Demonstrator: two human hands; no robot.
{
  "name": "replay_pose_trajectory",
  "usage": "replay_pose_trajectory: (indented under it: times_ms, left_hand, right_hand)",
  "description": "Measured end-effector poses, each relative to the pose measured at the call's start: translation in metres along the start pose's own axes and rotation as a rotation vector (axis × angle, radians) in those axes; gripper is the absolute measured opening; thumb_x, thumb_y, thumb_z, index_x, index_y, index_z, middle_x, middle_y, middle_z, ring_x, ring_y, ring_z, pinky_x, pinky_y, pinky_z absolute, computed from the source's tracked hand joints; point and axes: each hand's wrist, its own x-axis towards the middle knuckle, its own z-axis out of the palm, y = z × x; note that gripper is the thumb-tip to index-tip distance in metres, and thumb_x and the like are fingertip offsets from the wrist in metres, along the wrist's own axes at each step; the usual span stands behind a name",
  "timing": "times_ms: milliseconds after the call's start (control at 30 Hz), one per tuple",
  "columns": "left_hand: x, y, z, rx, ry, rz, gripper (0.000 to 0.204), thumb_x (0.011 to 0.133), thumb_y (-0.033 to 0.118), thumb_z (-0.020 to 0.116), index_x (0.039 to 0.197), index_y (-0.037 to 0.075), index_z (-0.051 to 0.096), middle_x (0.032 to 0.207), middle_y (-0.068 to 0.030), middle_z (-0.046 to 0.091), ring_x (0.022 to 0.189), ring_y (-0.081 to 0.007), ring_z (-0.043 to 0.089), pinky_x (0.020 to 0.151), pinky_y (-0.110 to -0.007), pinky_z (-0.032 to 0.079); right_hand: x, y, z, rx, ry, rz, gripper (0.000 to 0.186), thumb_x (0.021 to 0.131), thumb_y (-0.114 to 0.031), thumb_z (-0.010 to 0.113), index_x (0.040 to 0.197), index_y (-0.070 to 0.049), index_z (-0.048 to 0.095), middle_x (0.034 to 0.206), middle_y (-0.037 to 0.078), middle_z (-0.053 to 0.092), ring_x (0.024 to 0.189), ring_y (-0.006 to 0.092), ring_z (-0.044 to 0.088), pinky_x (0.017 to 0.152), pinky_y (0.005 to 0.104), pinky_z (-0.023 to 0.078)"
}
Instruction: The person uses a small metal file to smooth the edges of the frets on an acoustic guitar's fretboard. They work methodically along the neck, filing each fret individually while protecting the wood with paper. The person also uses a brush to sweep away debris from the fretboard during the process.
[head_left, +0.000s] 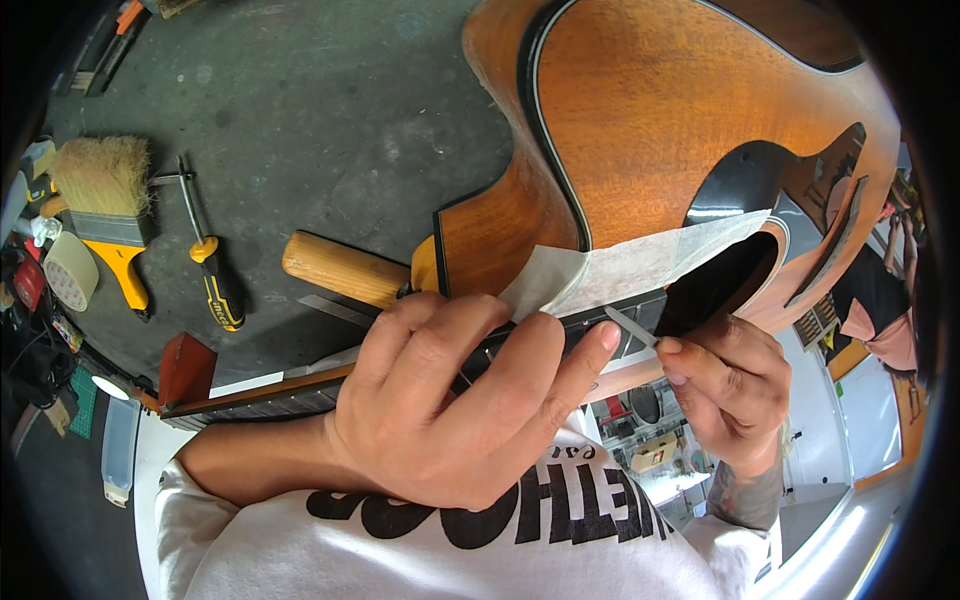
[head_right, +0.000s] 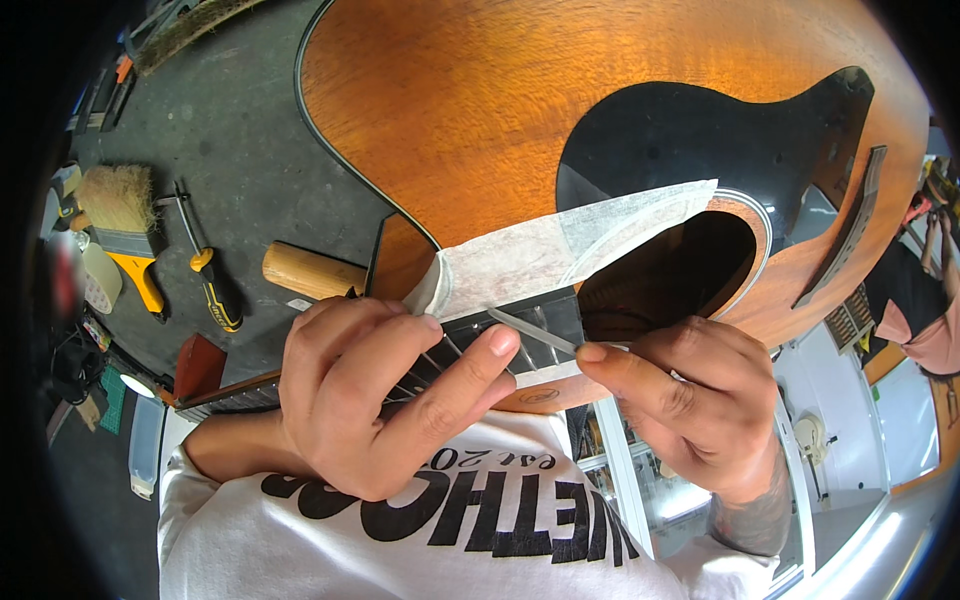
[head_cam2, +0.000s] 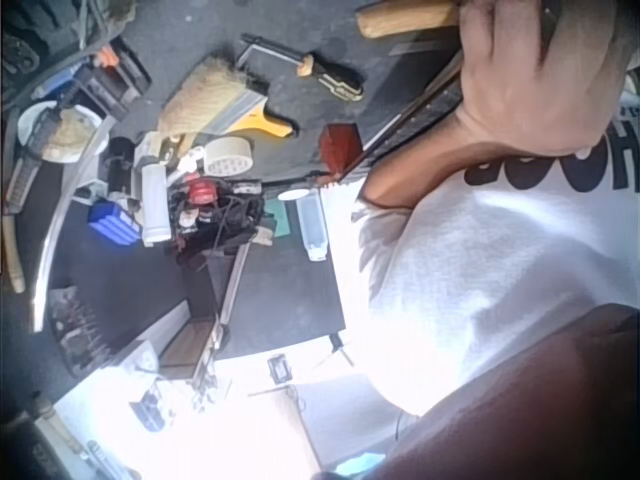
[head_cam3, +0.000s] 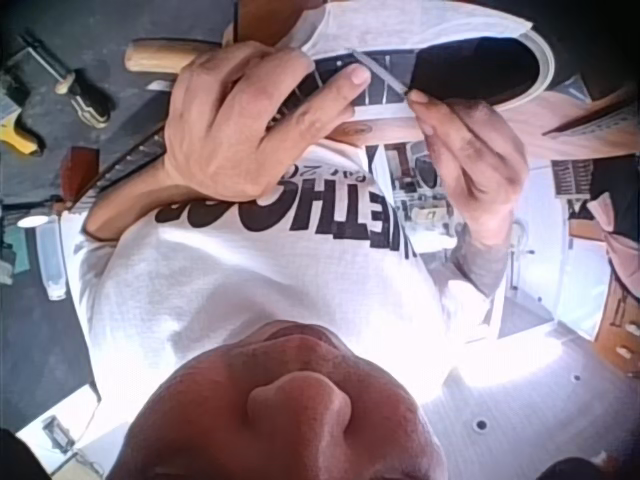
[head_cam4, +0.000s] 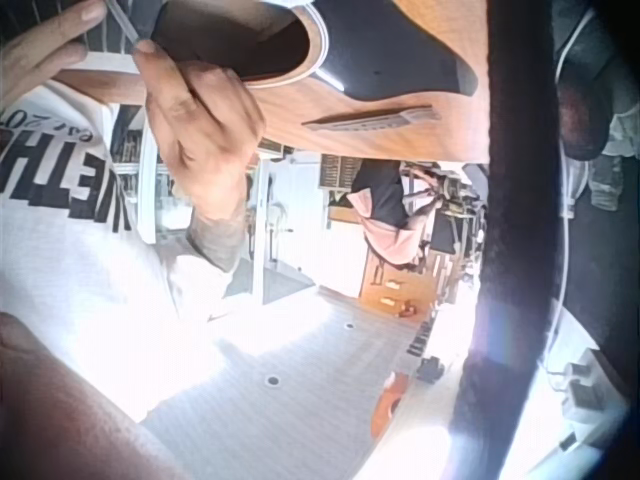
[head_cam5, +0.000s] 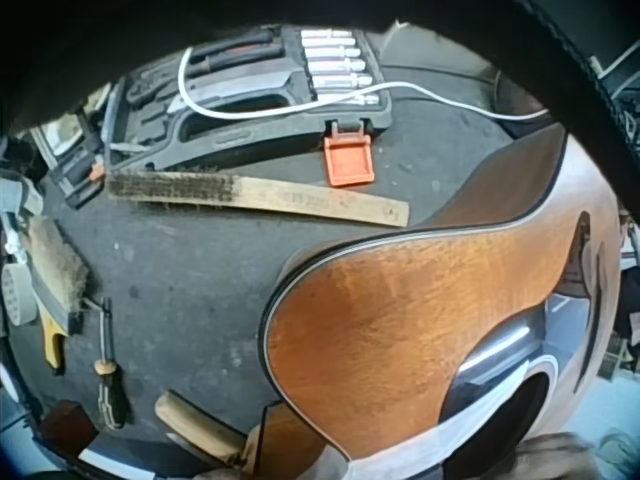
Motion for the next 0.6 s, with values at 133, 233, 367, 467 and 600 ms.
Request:
replay_pose_trajectory:
  times_ms: [133, 233, 367, 467, 600]
  left_hand:
    - [-0.001, 0.001, 0.002, -0.006, 0.014, -0.013, 0.045, 0.073, 0.028, 0.086, 0.116, 0.018, 0.080, 0.103, -0.0050, 0.057, 0.084, -0.0242, 0.057, 0.066, -0.033, 0.050]
    - [-0.001, 0.002, 0.002, -0.001, 0.017, -0.014, 0.045, 0.072, 0.028, 0.086, 0.116, 0.018, 0.080, 0.102, -0.0050, 0.057, 0.084, -0.0241, 0.057, 0.066, -0.034, 0.050]
    - [-0.001, 0.001, 0.002, -0.005, 0.015, -0.012, 0.045, 0.073, 0.028, 0.086, 0.116, 0.017, 0.080, 0.102, -0.0053, 0.057, 0.084, -0.0238, 0.056, 0.066, -0.033, 0.049]
    - [-0.001, 0.001, 0.001, -0.004, 0.015, -0.003, 0.045, 0.073, 0.027, 0.086, 0.116, 0.017, 0.080, 0.103, -0.0056, 0.057, 0.084, -0.0238, 0.057, 0.066, -0.033, 0.049]
    - [-0.001, 0.000, 0.000, -0.003, 0.003, 0.003, 0.045, 0.073, 0.028, 0.085, 0.117, 0.017, 0.080, 0.103, -0.0056, 0.057, 0.084, -0.0238, 0.057, 0.066, -0.032, 0.048]
  right_hand:
    - [0.014, -0.002, -0.005, -0.071, -0.053, -0.054, 0.047, 0.065, -0.007, 0.079, 0.112, -0.004, 0.078, 0.077, 0.005, 0.063, 0.062, 0.0172, 0.060, 0.053, 0.0305, 0.044]
    - [0.028, -0.012, -0.015, -0.293, -0.116, -0.155, 0.049, 0.064, -0.014, 0.077, 0.112, -0.008, 0.079, 0.076, 0.002, 0.061, 0.061, 0.0160, 0.057, 0.052, 0.0292, 0.041]
    - [0.023, -0.018, -0.020, -0.440, -0.057, -0.184, 0.048, 0.063, -0.018, 0.076, 0.111, -0.011, 0.079, 0.075, 0.000, 0.059, 0.061, 0.0164, 0.054, 0.055, 0.0296, 0.039]
    - [0.000, -0.005, -0.019, -0.281, 0.004, -0.111, 0.047, 0.063, -0.014, 0.079, 0.110, -0.011, 0.079, 0.074, 0.000, 0.060, 0.061, 0.0176, 0.055, 0.057, 0.0307, 0.040]
    - [-0.014, 0.004, -0.008, -0.087, 0.010, -0.023, 0.047, 0.062, -0.006, 0.082, 0.109, -0.009, 0.079, 0.073, 0.002, 0.061, 0.063, 0.0183, 0.058, 0.058, 0.0315, 0.041]
